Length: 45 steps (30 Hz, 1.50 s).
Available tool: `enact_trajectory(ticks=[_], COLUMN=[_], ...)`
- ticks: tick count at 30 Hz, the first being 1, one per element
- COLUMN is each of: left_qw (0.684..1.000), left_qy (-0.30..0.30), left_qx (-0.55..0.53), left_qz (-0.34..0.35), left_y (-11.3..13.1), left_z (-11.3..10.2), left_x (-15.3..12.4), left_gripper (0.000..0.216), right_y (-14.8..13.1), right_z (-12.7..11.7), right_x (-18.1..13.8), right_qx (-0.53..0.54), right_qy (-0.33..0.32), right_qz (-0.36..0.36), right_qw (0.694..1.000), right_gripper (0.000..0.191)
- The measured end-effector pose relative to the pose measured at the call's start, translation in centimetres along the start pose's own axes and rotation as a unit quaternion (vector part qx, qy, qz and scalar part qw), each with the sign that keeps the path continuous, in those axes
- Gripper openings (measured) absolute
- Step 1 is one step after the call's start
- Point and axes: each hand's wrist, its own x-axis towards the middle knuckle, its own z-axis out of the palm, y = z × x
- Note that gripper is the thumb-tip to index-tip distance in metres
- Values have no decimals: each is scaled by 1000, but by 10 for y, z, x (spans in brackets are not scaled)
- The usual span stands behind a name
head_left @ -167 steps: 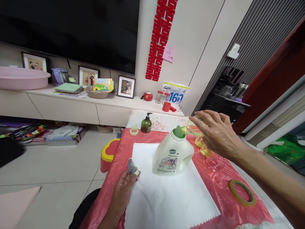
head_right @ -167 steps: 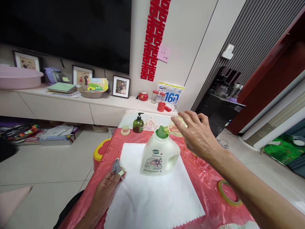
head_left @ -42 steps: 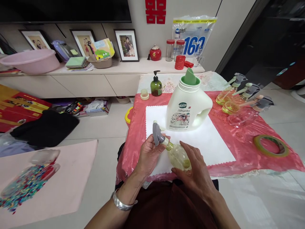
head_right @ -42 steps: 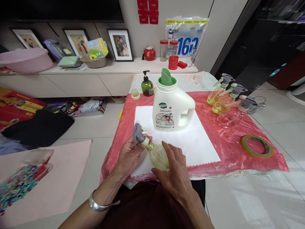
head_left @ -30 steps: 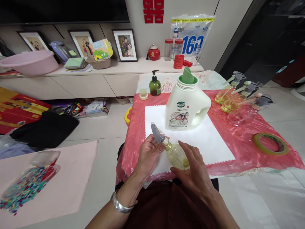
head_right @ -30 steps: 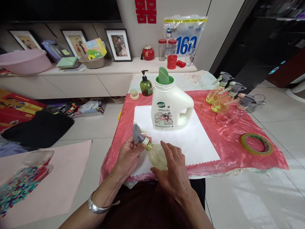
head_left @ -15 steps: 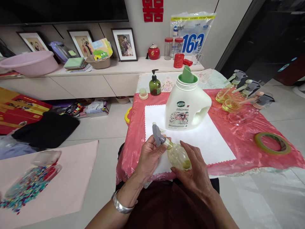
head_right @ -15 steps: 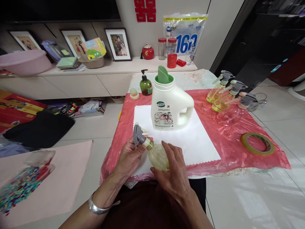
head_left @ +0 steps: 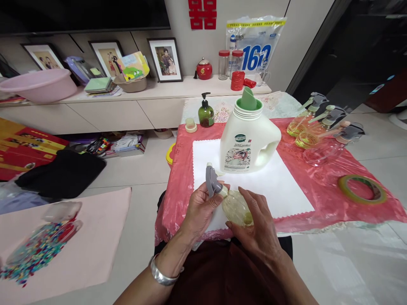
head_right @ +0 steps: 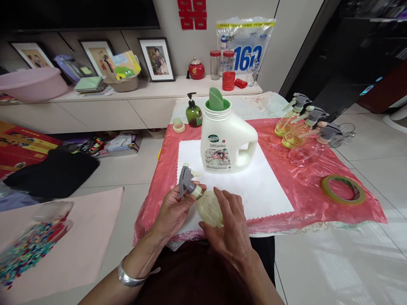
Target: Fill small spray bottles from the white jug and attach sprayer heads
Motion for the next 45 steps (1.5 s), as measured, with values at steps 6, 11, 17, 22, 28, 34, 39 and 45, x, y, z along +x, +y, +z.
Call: enact_trajectory(ticks=[6, 11, 17, 22, 28, 34, 39, 45], left_qw=[999, 1000, 997, 997, 998, 998, 996, 994], left_qy=[-31, 13, 68, 44, -6, 15, 34, 17], left_qx=[-14, -10, -25, -54, -55, -69, -73, -93], left_qz=[-10, 18, 14, 13, 6, 0, -30, -47], left_y=[3, -2, -5, 3, 9, 5, 7, 8], left_z=[2, 4, 3, 5, 8, 11, 8, 7], left_x=[-5, -5, -2, -1, -4, -5, -3, -2], left_gripper=[42, 46, 49, 49, 43, 45, 47, 48], right_y=[0, -3, -3, 0, 0, -3, -3, -2], right_z=[6, 9, 13, 15, 16, 18, 17, 19], right_x=[0, 0, -2, -5, -5, -6, -9, -10], right_qx=[0, 2, 21, 64, 89, 127, 154, 214], right_qy=[20, 21, 6, 2, -3, -6, -13, -19], right_qz=[-9, -6, 8, 33, 60, 60, 82, 119], right_qw=[1000, 1000, 1000, 997, 994, 990, 985, 969], right_gripper=[72, 73, 75, 75, 77, 76, 75, 74])
